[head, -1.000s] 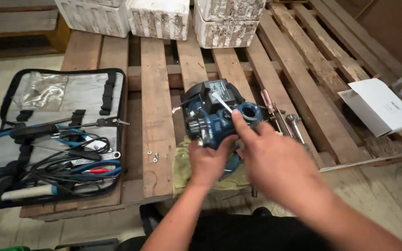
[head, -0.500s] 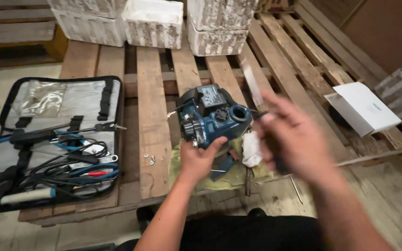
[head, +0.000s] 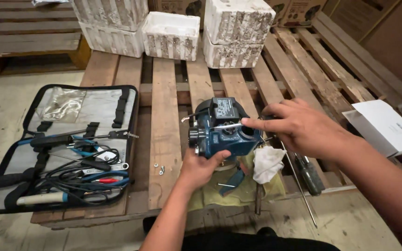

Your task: The person uses a screwdriver to remove a small black cap from a blue mechanical device, then uses a flathead screwdriver to pry and remove a larger component. They wipe the device with a white cloth and continue to clean and inspect the device.

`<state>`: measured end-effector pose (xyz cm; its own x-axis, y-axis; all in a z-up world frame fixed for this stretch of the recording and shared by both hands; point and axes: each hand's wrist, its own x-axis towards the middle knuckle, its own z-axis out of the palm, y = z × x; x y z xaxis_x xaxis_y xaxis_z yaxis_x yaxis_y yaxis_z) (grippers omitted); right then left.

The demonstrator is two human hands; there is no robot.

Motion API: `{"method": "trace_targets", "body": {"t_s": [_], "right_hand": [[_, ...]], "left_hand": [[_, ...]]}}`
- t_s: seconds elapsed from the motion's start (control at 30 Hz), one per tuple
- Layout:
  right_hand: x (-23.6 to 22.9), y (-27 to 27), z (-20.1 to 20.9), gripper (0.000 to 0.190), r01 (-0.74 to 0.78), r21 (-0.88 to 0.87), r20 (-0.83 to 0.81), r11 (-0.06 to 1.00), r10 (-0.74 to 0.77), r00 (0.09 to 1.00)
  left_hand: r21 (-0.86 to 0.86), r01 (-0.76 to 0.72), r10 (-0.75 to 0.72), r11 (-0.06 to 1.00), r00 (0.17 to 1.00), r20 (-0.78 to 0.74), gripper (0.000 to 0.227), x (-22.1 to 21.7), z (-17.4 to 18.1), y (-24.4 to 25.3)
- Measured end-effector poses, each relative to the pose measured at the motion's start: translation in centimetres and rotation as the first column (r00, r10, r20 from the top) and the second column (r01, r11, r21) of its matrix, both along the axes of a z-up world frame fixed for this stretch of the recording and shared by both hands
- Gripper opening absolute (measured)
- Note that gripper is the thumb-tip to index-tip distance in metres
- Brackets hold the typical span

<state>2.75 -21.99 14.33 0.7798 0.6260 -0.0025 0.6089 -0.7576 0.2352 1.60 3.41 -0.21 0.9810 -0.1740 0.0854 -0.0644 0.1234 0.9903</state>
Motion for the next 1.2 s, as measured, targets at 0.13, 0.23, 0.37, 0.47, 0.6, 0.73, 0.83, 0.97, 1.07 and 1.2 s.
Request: {"method": "trace_targets", "body": {"t_s": [0.13, 0.23, 0.37, 0.47, 0.6, 0.73, 0.83, 0.97, 1.07, 1.2], "right_hand": [[-0.4, 1.0, 0.0, 0.09, 0.095, -0.056, -0.042, 0.994, -0.098, 0.994], [-1.0, 1.6, 0.7, 0.075, 0.172, -0.054, -0.119, 0.984, -0.177, 0.977], [-0.7, 2.6, 2.0, 0.076, 0.034, -0.042, -0.122, 0.999, -0.038, 0.992], [-0.4, 3.0, 2.3, 0.069, 0.053, -0.009, -0.216, 0.999, -0.054, 0.975], [0.0, 2.8, 1.8, 0.076, 0.042, -0.021, -0.231, 0.999, -0.045, 0.972], [-0.7, 3.6, 2.2, 0.072, 0.065, -0.025, -0.227, 0.998, -0.069, 0.971], [-1.9, 5.0, 2.7, 0.068, 0.121, -0.045, -0.176, 0.992, -0.127, 0.976], [-3.9, 6.1, 2.2, 0.067, 0.341, -0.18, -0.178, 0.923, -0.372, 0.911], [-5.6, 8.6, 2.9, 0.075, 0.401, -0.185, -0.156, 0.897, -0.429, 0.889], [-6.9, 9.3, 1.4, 0.066, 0.436, -0.13, -0.111, 0.891, -0.45, 0.886]], "left_hand": [[-0.01, -0.027, 0.028, 1.0, 0.998, 0.065, 0.059, -0.5, 0.4, -0.6], [-0.036, -0.153, 0.151, 0.988, 0.988, -0.041, 0.066, -1.4, 0.8, -1.3], [0.073, -0.171, 0.175, 0.983, 0.983, -0.059, 0.055, -1.5, 0.8, -1.4], [-0.006, -0.164, 0.164, 0.987, 0.986, 0.009, 0.057, -1.4, 0.6, -1.4], [-0.028, -0.189, 0.19, 0.982, 0.98, 0.05, 0.057, -1.3, 0.4, -1.3], [-0.004, -0.184, 0.184, 0.983, 0.983, 0.014, 0.053, -1.6, 1.0, -1.6], [-0.061, -0.205, 0.206, 0.977, 0.978, 0.012, 0.061, -1.7, 0.4, -2.2], [-0.15, -0.238, 0.258, 0.96, 0.957, 0.134, 0.049, -1.6, -0.5, -2.9], [-0.191, -0.242, 0.265, 0.951, 0.958, 0.108, 0.054, -2.0, -0.2, -3.0], [-0.141, -0.317, 0.326, 0.938, 0.944, 0.05, 0.046, -1.9, -0.3, -3.6]]}}
